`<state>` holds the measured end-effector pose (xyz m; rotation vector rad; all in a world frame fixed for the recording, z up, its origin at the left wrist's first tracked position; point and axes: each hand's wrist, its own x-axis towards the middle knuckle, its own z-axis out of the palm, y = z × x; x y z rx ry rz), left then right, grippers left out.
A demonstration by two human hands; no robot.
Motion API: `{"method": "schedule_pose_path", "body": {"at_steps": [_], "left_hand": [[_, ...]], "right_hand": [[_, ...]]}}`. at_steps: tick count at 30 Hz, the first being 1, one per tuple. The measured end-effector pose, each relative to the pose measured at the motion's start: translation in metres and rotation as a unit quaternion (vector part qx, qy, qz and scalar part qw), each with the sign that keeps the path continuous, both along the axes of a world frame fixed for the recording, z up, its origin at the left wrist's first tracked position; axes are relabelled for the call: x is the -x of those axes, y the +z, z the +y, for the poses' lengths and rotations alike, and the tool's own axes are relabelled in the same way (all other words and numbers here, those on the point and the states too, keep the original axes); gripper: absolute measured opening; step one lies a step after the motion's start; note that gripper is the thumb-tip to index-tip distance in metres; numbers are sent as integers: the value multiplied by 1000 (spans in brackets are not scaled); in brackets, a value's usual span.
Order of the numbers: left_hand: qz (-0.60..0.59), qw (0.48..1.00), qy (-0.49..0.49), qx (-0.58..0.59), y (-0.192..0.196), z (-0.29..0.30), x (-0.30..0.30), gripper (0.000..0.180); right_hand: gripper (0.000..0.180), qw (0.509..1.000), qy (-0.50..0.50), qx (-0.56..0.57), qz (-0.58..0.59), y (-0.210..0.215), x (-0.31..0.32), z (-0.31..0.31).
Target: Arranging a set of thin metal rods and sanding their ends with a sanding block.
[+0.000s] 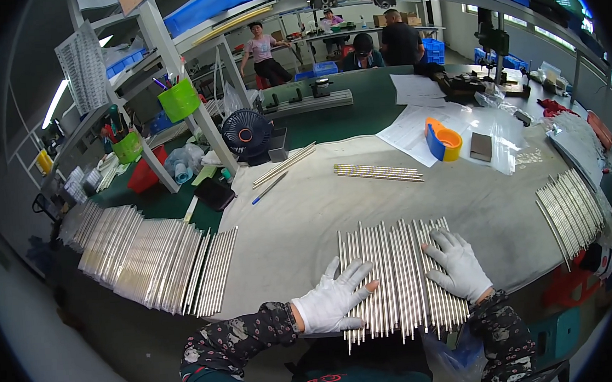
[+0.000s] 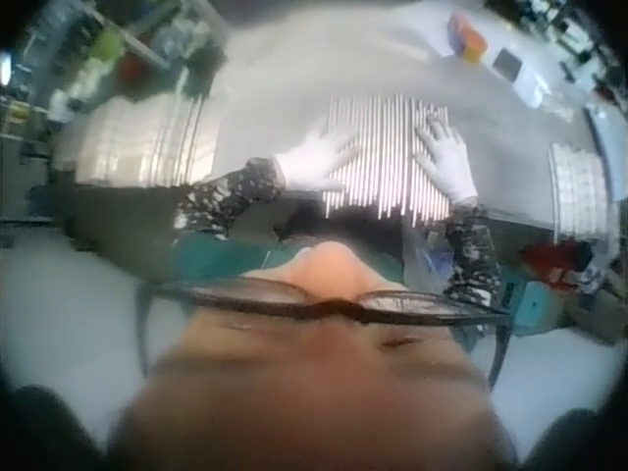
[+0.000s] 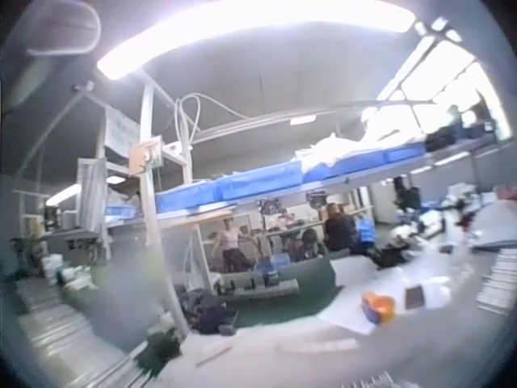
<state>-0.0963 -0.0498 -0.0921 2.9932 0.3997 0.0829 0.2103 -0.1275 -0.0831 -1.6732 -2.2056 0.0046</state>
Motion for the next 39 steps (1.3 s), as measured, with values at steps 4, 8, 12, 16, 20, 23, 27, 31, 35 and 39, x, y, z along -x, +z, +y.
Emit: {"method": "schedule_pose_path", "body": {"at_steps": [4, 8, 12, 16, 20, 23, 27, 31, 35, 39], "left_hand": [[-26, 999, -28, 0, -4, -2, -5, 88], [-27, 998, -54, 15, 2, -22, -5, 87], [-30, 995, -77, 61, 14, -43, -2, 84], [-1, 995, -84, 54, 16, -52, 7, 81], [22, 994, -94, 45, 20, -51, 7, 79], [-1, 995, -97, 29, 10, -48, 5, 78], [-15, 994, -106, 26, 7, -46, 5, 77], [5, 994, -97, 45, 13, -46, 4, 76], [-19, 995, -92, 29, 6, -44, 5, 73], [-19, 996, -86, 10, 5, -48, 7, 73]], "right_hand": [[56, 1000, -6, 12, -1, -3, -2, -3], [56, 1000, 0, 18, 3, -4, -2, -3], [54, 1000, -8, 14, -1, -2, -2, -2], [52, 1000, 0, 6, -2, -1, 0, 1], [52, 1000, 5, -2, 0, 3, 0, -1], [52, 1000, 5, -1, -5, 1, -1, 1], [53, 1000, 8, 5, -6, 3, -1, 0], [53, 1000, 6, 16, -9, 4, -1, 1], [54, 1000, 11, 6, -7, 3, 0, -2], [56, 1000, 18, 11, 3, -2, -2, -4]]}}
